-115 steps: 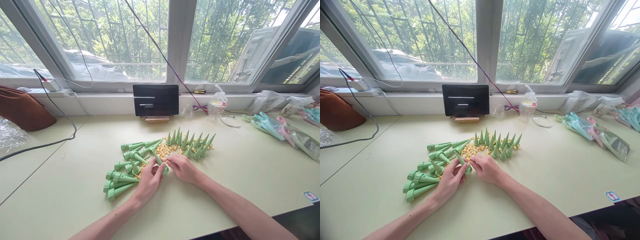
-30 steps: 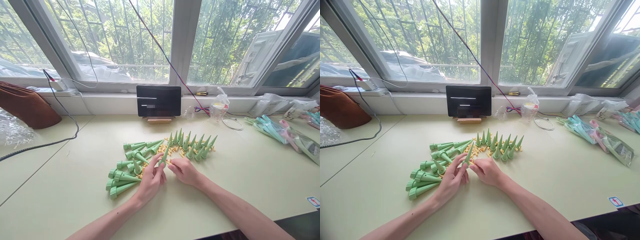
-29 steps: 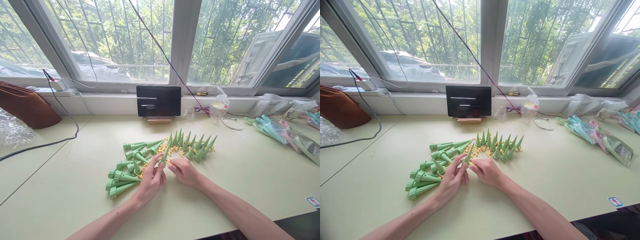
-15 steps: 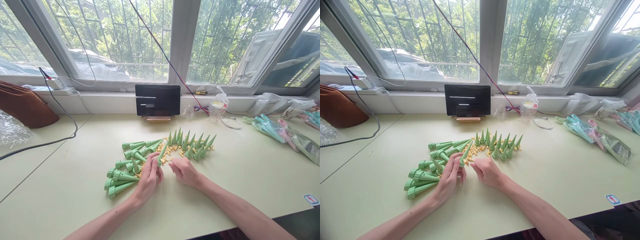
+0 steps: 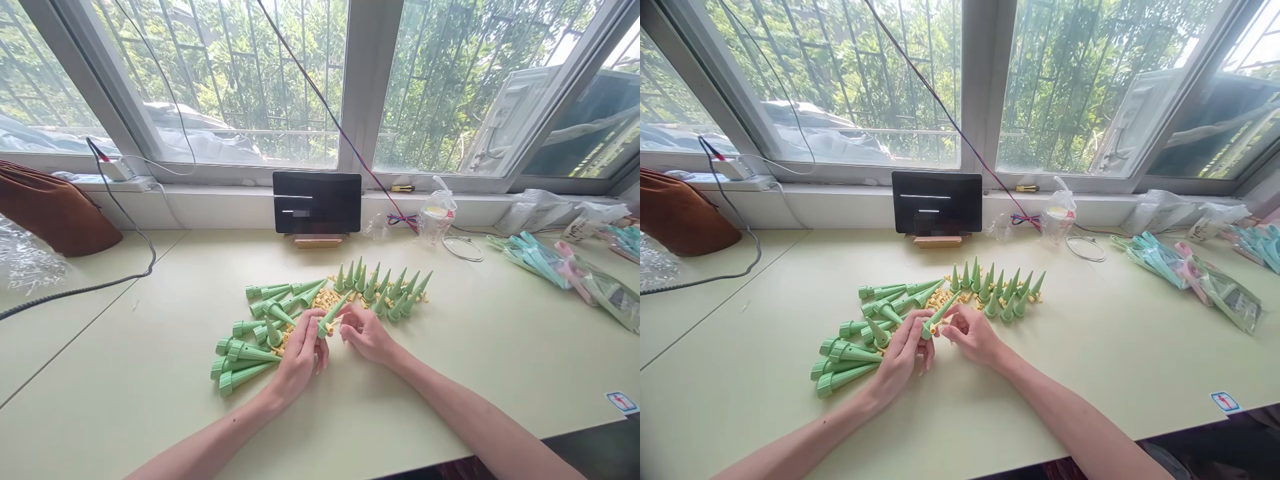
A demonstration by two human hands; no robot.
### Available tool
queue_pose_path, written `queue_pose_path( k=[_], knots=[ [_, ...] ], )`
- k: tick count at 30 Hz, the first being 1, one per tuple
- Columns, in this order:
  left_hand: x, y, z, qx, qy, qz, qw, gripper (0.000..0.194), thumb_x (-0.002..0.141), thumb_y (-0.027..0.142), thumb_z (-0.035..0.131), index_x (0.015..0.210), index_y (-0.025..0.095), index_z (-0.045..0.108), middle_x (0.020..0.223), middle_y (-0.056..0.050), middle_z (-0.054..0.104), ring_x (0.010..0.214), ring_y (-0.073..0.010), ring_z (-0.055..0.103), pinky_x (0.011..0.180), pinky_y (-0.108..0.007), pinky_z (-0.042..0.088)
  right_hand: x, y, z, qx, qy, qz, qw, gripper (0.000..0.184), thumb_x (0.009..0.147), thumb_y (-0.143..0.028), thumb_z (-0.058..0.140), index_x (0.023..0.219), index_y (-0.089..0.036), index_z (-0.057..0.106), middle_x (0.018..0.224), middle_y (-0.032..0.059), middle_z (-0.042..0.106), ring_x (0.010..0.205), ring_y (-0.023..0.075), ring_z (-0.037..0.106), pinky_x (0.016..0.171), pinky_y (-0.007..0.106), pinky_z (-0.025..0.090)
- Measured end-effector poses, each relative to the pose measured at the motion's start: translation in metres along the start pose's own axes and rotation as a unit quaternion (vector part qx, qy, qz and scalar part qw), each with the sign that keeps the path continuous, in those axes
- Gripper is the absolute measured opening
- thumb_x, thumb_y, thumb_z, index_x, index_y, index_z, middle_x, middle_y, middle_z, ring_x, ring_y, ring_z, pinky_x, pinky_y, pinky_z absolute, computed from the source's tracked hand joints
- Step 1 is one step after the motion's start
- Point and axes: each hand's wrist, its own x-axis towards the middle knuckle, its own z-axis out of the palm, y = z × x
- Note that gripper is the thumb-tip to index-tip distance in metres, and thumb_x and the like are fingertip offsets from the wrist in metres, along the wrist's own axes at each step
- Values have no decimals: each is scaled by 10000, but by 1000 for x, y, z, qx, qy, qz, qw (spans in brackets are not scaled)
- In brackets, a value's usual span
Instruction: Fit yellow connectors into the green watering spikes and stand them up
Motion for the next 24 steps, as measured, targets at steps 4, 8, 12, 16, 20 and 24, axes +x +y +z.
queue_pose_path(
  k=[4, 8, 12, 16, 20, 24],
  knots=[
    [1, -2, 0, 5, -12, -3, 1000, 434, 963, 552, 403, 1218, 205, 453, 637, 50, 532, 403, -96, 481, 381, -209, 361, 0, -4, -1, 47, 6, 18, 999, 343, 880, -489, 628, 991, -172, 559, 633, -25, 582, 496, 108, 508, 461, 224, 413],
    [2, -5, 0, 10, -27, -8, 1000, 444, 952, 569, 415, 1218, 215, 454, 719, 35, 563, 403, -82, 482, 364, -199, 345, 1, -6, -1, 90, 10, 48, 995, 366, 865, -494, 658, 1007, -181, 532, 644, -32, 592, 461, 98, 497, 445, 226, 408],
    [3, -7, -1, 19, -40, -16, 999, 447, 957, 568, 404, 1238, 223, 451, 720, 31, 570, 404, -82, 477, 362, -193, 329, 1, -4, -1, 153, 16, 71, 986, 385, 845, -455, 701, 1052, -209, 491, 629, -62, 585, 426, 86, 483, 422, 209, 386],
    [4, -6, -1, 46, -35, -19, 998, 461, 962, 574, 387, 1259, 227, 454, 591, 56, 542, 387, -99, 457, 378, -198, 332, 3, -3, 0, 178, 26, 80, 980, 381, 823, -437, 725, 1015, -221, 477, 655, -59, 601, 420, 83, 478, 406, 205, 367],
    [4, -5, -2, 77, -27, -18, 997, 495, 965, 578, 368, 1280, 207, 457, 468, 71, 501, 386, -122, 443, 418, -215, 363, 3, 0, 2, 183, 35, 77, 979, 373, 818, -426, 729, 989, -221, 468, 668, -49, 617, 419, 86, 481, 397, 208, 356],
    [2, -3, -3, 92, -44, -7, 995, 483, 956, 555, 416, 1293, 210, 442, 530, 49, 551, 455, -140, 497, 468, -234, 403, 3, 0, 2, 177, 44, 70, 981, 359, 824, -411, 725, 986, -224, 466, 694, -41, 632, 418, 81, 464, 397, 211, 357]
  ],
)
